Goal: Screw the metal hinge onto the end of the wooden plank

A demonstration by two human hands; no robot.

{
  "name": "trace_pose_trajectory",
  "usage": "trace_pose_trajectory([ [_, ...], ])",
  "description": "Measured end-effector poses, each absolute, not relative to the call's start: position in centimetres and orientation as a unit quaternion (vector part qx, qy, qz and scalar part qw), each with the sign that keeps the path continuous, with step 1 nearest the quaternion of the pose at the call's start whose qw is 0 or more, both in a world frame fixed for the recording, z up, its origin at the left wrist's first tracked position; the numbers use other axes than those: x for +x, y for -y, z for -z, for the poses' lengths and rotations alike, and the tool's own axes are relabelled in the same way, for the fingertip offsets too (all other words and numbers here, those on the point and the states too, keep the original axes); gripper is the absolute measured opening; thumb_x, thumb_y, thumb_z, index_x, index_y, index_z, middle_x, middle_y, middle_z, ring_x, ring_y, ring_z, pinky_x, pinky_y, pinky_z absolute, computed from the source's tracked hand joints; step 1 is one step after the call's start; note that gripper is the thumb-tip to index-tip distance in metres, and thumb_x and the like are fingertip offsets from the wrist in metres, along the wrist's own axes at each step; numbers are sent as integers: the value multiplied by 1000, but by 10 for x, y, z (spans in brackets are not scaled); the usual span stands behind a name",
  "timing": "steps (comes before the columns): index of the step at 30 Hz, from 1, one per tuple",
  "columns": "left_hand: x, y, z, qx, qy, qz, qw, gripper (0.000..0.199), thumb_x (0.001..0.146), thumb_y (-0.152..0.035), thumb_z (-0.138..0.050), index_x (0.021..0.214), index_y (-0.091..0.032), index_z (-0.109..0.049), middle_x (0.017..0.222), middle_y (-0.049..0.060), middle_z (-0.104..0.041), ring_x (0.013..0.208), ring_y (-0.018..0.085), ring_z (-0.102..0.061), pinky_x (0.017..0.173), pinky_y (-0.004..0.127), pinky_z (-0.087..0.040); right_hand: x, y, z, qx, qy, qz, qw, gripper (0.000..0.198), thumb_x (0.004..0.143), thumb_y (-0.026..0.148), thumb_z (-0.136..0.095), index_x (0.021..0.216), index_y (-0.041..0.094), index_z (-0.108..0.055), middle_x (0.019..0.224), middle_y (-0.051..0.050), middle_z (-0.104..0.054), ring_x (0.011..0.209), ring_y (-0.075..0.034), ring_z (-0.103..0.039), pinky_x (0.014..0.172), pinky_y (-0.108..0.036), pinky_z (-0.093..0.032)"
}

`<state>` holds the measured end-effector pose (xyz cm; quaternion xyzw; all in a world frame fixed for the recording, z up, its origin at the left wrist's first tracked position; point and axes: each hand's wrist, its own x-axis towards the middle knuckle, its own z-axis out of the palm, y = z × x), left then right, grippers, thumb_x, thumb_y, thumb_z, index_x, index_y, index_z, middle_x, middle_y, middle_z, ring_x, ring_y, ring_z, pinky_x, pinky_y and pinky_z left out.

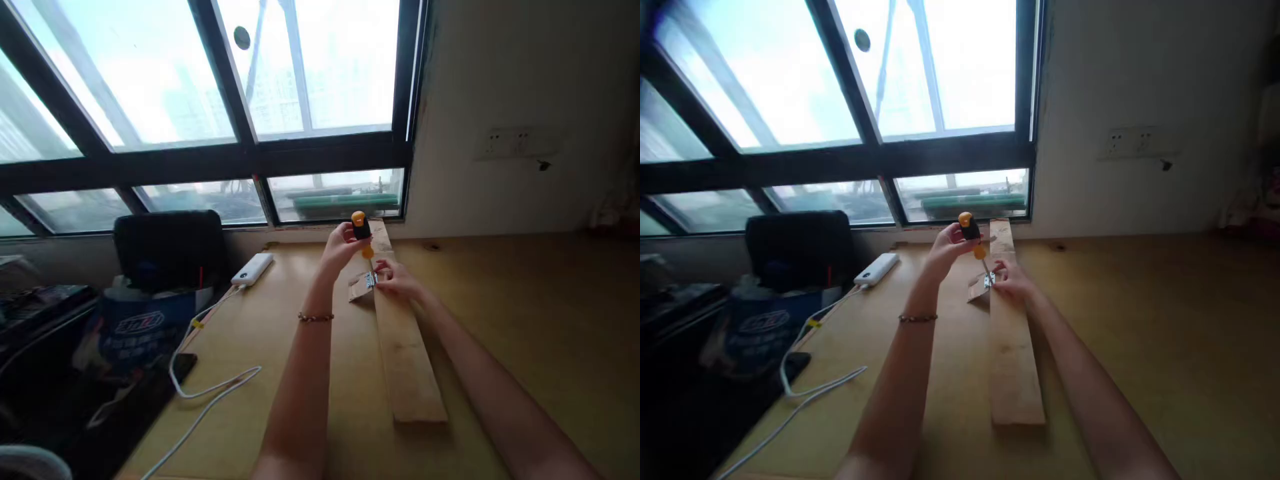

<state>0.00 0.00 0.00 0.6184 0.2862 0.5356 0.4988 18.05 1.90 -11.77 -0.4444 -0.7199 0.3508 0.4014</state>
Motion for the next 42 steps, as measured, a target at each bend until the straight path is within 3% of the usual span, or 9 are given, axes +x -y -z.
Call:
trace_pose_trajectory([
  [6,2,-1,2,637,-241,-533,502,43,58,-23,-73,91,-16,-46,81,2,-58,82,16,-59,78,30,-44,181,-24,122,-441,719,-356,402,53,62,19,-70,109,16,-46,103,-6,-60,45,-3,-47,40,-16,-39],
  [14,12,1,4,613,-325,-552,462,61,44,-15,-79,93,-16,-42,71,-3,-53,63,11,-55,63,28,-45,182,-22,122,-426,719,-368,408,54,62,21,-70,110,16,-46,103,-7,-59,45,-3,-47,37,-16,-39],
  [23,6,0,3,628,-354,-520,459,51,39,-14,-79,80,-14,-49,70,-2,-55,71,15,-57,67,30,-47,181,-22,121,-425,715,-378,407,53,63,20,-70,110,16,-45,104,-7,-58,44,-3,-47,34,-15,-37],
  [32,-3,2,1,640,-287,-496,512,45,48,-15,-77,86,-12,-54,81,6,-64,78,19,-61,74,35,-48,183,-23,121,-431,723,-361,401,54,64,21,-70,112,16,-46,102,-7,-60,44,-2,-46,36,-15,-37],
  [42,-25,13,-7,707,-219,-391,547,41,57,-13,-71,96,-11,-59,92,10,-65,90,22,-60,79,34,-47,183,-22,121,-424,722,-371,402,56,64,21,-69,114,15,-45,105,-8,-58,45,-2,-47,36,-15,-38],
])
